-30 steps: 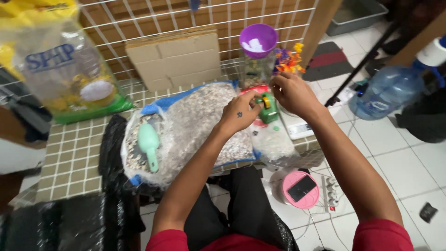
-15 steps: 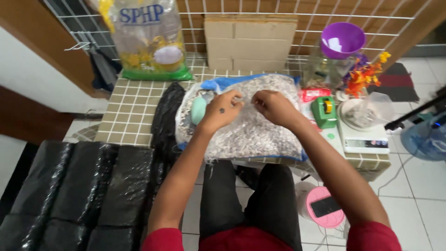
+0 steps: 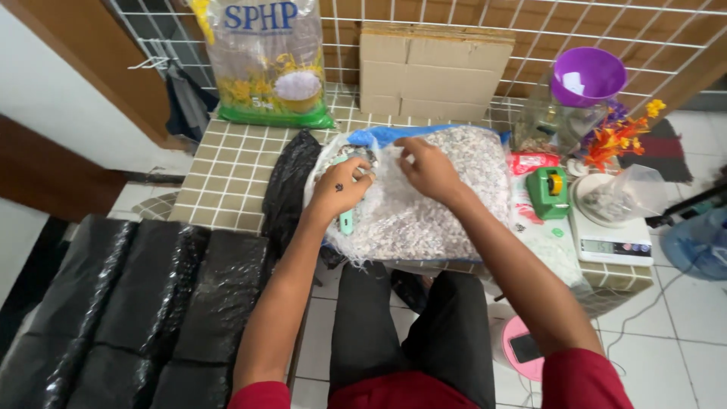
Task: Bagging white granules into small plastic bags using a scoop and handling wrapped packages
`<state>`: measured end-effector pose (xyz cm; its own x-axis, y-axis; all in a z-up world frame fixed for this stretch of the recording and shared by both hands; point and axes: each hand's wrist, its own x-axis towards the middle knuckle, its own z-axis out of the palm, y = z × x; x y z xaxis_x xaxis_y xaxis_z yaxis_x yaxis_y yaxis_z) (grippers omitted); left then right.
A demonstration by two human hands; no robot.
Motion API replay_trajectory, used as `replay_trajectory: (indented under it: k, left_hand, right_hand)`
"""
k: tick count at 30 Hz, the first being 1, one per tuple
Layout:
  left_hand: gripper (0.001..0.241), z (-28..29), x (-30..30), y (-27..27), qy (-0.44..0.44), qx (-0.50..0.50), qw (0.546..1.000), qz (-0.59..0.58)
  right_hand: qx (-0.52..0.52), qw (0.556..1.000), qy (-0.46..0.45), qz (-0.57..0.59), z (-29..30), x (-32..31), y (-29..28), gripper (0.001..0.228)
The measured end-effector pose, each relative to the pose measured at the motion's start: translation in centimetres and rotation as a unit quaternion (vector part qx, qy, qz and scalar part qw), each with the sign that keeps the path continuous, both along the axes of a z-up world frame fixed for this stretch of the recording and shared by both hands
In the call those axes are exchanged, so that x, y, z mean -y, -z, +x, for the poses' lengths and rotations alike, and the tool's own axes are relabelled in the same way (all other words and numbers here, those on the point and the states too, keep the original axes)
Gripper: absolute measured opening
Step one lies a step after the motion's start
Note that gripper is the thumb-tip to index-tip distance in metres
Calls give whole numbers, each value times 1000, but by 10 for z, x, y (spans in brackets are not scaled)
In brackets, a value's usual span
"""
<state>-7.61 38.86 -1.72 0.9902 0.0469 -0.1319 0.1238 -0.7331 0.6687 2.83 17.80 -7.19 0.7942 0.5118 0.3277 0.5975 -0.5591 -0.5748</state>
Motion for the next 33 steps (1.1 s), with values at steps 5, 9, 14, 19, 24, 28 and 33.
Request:
replay_trajectory:
  k: [5, 9, 14, 19, 24, 28, 33]
  left_hand:
    - [40, 13, 43, 6, 97, 10, 992, -78]
    - [40, 22, 98, 17, 181, 27, 980, -75]
    - [40, 16, 162, 1, 284, 26, 955, -87]
    - [41, 32, 198, 30, 314, 9, 947, -64]
    - [42, 33, 203, 36, 337, 7, 940, -51]
    - [41, 35, 204, 43, 336, -2, 940, -60]
    - [40, 40, 208, 48, 341, 13, 938, -62]
  right_hand:
    - [33, 994, 99, -19, 17, 115, -14, 29]
    - [9, 988, 144, 53, 4, 211, -61, 26]
    - [-31, 951, 301, -67, -13, 307, -89, 15]
    - [-104, 881, 362, -286, 7, 366, -43, 18]
    - [-177, 866, 378, -275, 11, 370, -30, 25]
    - [-151, 867, 385, -279, 18, 378, -19, 20]
    - [-139, 863, 392, -287, 21, 377, -11, 27]
